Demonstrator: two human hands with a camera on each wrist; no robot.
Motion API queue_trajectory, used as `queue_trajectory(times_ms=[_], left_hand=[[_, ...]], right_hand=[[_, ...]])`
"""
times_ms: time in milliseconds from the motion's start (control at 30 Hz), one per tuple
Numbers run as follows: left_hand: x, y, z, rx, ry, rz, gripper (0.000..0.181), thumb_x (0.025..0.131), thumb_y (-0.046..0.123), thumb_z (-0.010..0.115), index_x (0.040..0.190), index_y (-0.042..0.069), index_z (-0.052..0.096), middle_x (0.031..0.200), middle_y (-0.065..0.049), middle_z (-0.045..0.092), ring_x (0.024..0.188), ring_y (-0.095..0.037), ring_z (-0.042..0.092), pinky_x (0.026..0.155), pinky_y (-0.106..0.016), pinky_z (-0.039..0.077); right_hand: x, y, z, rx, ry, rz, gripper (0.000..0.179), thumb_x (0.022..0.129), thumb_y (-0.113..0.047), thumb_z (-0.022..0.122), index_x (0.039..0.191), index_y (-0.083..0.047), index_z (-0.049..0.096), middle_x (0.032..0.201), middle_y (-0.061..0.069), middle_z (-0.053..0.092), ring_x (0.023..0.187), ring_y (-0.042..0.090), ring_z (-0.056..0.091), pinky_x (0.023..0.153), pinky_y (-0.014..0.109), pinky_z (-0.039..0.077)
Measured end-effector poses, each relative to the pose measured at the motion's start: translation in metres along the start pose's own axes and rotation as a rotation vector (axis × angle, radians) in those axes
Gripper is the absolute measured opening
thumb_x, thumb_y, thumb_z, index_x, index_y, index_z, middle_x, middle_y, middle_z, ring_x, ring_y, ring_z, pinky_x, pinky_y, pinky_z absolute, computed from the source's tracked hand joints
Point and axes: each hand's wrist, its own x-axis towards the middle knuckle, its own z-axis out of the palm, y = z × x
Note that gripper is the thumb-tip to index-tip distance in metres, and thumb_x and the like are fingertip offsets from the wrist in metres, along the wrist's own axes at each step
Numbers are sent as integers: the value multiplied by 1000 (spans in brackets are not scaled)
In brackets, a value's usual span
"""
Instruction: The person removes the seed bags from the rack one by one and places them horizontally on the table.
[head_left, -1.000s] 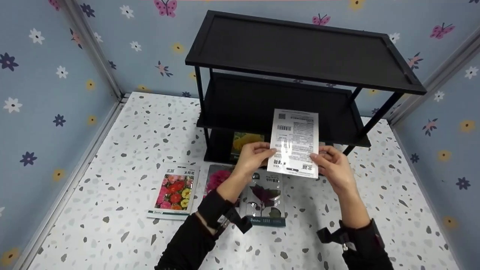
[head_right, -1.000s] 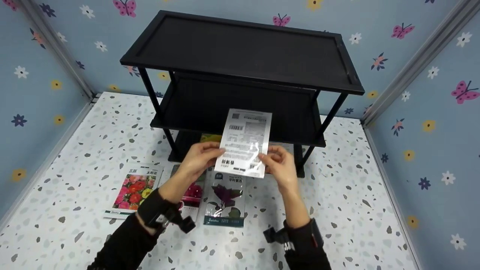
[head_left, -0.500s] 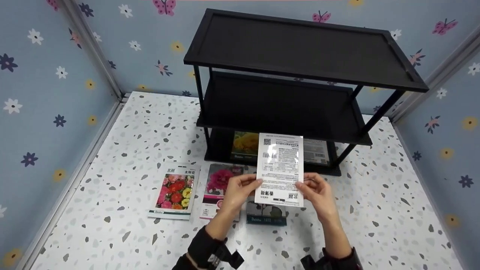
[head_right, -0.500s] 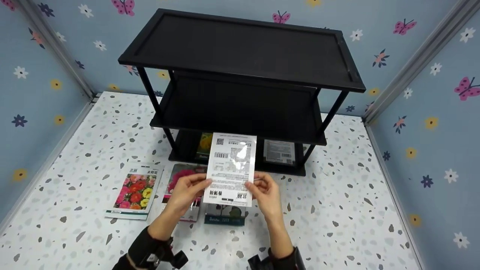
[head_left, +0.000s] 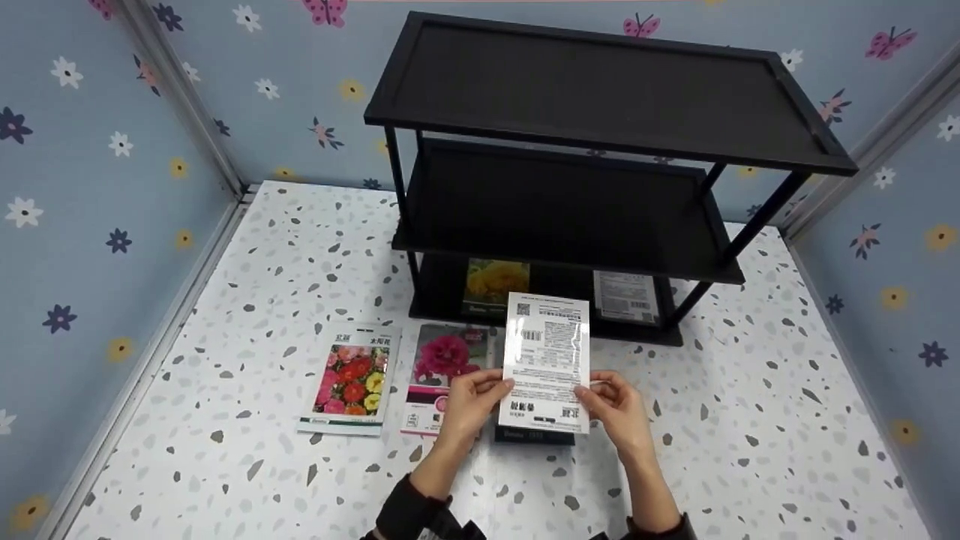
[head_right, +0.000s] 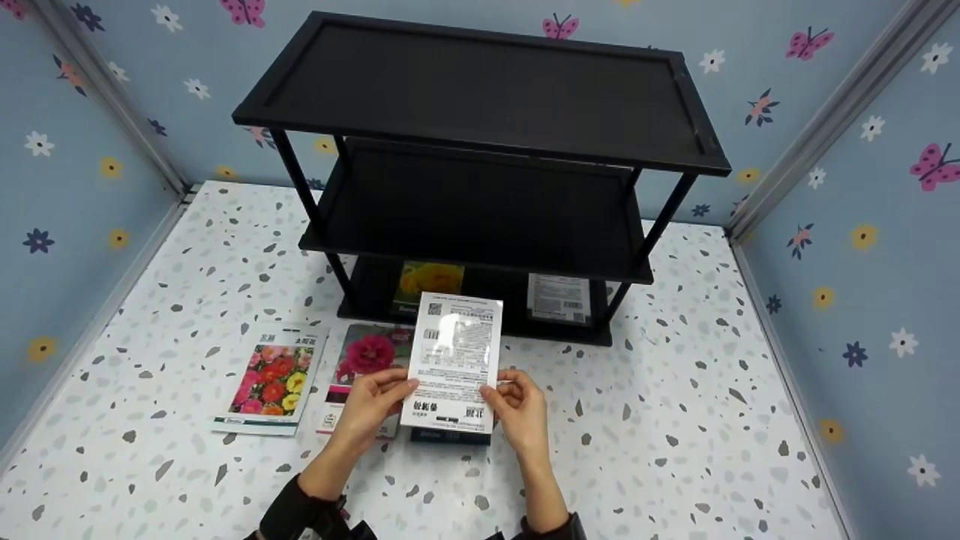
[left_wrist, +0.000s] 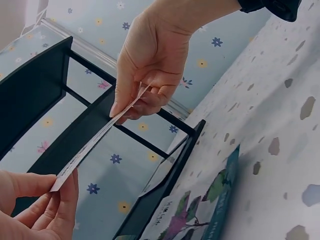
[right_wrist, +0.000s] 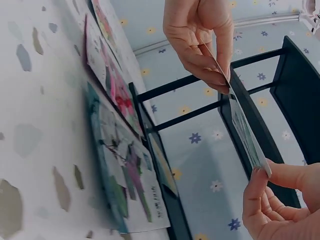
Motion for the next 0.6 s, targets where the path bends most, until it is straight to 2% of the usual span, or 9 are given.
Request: queue_trajectory(times_ms=[133,200,267,367,467,600], left_hand=[[-3,2,1,28,19,32,22,80,-9,58,98,-23,55,87,-33,60,80,-41,60,62,-26,51],[-3,2,2,53,33,63,21,79,-10,59,96,-23,56,86,-33,60,79,-42,60,63,-26,52],[-2,1,3,68,49,104,20,78,-10,60,93,-22,57,84,-32,60,77,-40,60,63,-25,52],[2,-6,3,138,94,189,17,77,-7,63,89,-18,61,78,-25,63,70,-30,62,60,-22,51],[6,-12,6,265,133,332,12,76,-5,66,86,-11,67,71,-14,65,61,-17,60,54,-19,49],[6,-14,12,499,156,636,11,73,-8,64,82,-4,70,67,-6,64,55,-9,55,48,-17,46]], right_hand=[[-2,6,3,-36,20,12,30,79,4,65,102,16,52,75,16,59,57,13,56,49,21,48],[-2,5,4,-57,15,17,30,79,4,64,103,17,52,77,20,60,58,15,56,50,25,50],[-4,0,7,-85,4,-5,30,80,6,63,104,20,51,79,26,59,60,21,58,53,28,52],[-8,-11,13,-141,3,-95,27,81,9,60,103,22,51,84,32,57,68,32,59,56,36,53],[-12,-18,19,-181,7,-191,26,82,10,57,103,23,52,88,33,57,75,40,59,60,39,53],[-15,-26,26,-134,-33,-237,27,85,8,54,107,24,49,95,36,55,82,45,57,65,37,53]])
